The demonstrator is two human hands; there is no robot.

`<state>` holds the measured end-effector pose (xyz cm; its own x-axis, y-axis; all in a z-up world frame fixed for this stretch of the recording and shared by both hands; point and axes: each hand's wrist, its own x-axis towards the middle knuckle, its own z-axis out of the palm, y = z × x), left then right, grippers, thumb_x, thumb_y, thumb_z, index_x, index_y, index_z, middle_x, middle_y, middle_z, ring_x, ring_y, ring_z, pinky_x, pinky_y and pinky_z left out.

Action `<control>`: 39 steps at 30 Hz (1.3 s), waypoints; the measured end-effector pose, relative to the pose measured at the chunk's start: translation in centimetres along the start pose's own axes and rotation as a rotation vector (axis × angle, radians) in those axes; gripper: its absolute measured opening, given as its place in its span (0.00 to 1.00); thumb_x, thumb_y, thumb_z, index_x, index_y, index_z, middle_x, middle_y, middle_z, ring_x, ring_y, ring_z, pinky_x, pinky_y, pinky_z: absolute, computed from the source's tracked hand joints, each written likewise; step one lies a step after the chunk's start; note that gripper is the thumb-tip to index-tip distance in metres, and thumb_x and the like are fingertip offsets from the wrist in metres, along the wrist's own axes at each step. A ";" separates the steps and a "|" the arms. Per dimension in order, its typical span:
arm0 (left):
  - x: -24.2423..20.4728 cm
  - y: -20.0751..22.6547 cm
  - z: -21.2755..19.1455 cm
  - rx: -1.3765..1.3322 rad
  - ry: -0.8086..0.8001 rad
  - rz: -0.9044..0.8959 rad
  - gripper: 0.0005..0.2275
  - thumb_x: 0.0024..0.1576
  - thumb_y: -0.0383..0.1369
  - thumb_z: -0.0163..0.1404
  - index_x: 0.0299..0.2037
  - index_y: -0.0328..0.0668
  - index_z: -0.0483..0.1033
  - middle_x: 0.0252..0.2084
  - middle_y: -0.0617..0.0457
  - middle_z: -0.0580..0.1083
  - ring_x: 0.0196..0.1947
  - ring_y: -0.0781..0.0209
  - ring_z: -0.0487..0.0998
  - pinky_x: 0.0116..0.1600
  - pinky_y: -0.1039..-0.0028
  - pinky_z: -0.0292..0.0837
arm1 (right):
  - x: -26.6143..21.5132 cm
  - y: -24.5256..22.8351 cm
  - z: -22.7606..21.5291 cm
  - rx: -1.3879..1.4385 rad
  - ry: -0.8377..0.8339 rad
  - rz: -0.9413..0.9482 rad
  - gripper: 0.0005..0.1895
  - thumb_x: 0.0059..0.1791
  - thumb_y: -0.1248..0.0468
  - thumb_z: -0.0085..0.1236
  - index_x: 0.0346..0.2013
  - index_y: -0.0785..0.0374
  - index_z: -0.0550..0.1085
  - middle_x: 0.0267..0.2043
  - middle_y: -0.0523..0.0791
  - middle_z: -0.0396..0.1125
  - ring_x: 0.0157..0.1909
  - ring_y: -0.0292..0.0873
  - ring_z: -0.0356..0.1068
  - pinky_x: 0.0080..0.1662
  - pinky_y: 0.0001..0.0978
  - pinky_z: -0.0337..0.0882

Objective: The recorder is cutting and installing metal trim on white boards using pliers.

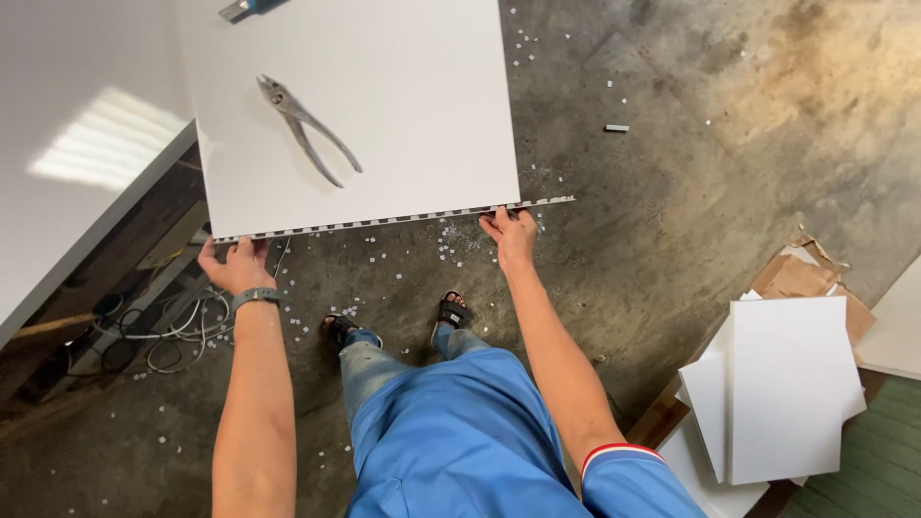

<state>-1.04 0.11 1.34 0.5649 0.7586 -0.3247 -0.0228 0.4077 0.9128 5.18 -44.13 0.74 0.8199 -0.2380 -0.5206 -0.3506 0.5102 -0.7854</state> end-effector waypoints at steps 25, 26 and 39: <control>-23.3 11.1 5.3 0.758 -0.867 -0.181 0.18 0.61 0.31 0.49 0.63 0.43 0.70 0.44 0.43 0.80 0.29 0.61 0.79 0.29 0.69 0.77 | -15.7 -0.7 9.2 -0.133 -1.107 -0.035 0.15 0.59 0.74 0.44 0.61 0.66 0.61 0.56 0.54 0.70 0.57 0.44 0.71 0.59 0.37 0.74; -23.2 11.6 4.4 0.759 -0.791 -0.220 0.18 0.62 0.32 0.48 0.63 0.44 0.69 0.40 0.44 0.81 0.23 0.64 0.77 0.25 0.73 0.73 | -15.9 -0.8 10.4 -0.232 -1.105 0.046 0.16 0.57 0.73 0.44 0.59 0.64 0.62 0.54 0.52 0.70 0.53 0.43 0.72 0.52 0.37 0.76; -18.8 20.0 -7.9 0.205 -0.271 -0.078 0.12 0.64 0.30 0.45 0.53 0.35 0.76 0.43 0.48 0.82 0.26 0.69 0.81 0.23 0.83 0.67 | -3.2 5.2 28.2 -1.639 -0.478 -0.804 0.29 0.53 0.57 0.60 0.61 0.70 0.60 0.64 0.62 0.54 0.64 0.66 0.57 0.55 0.62 0.67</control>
<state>-18.66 -1.98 23.71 0.7572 0.5556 -0.3435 0.1797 0.3284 0.9273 13.46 -17.44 7.75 0.9252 0.3791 -0.0181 0.3386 -0.8461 -0.4117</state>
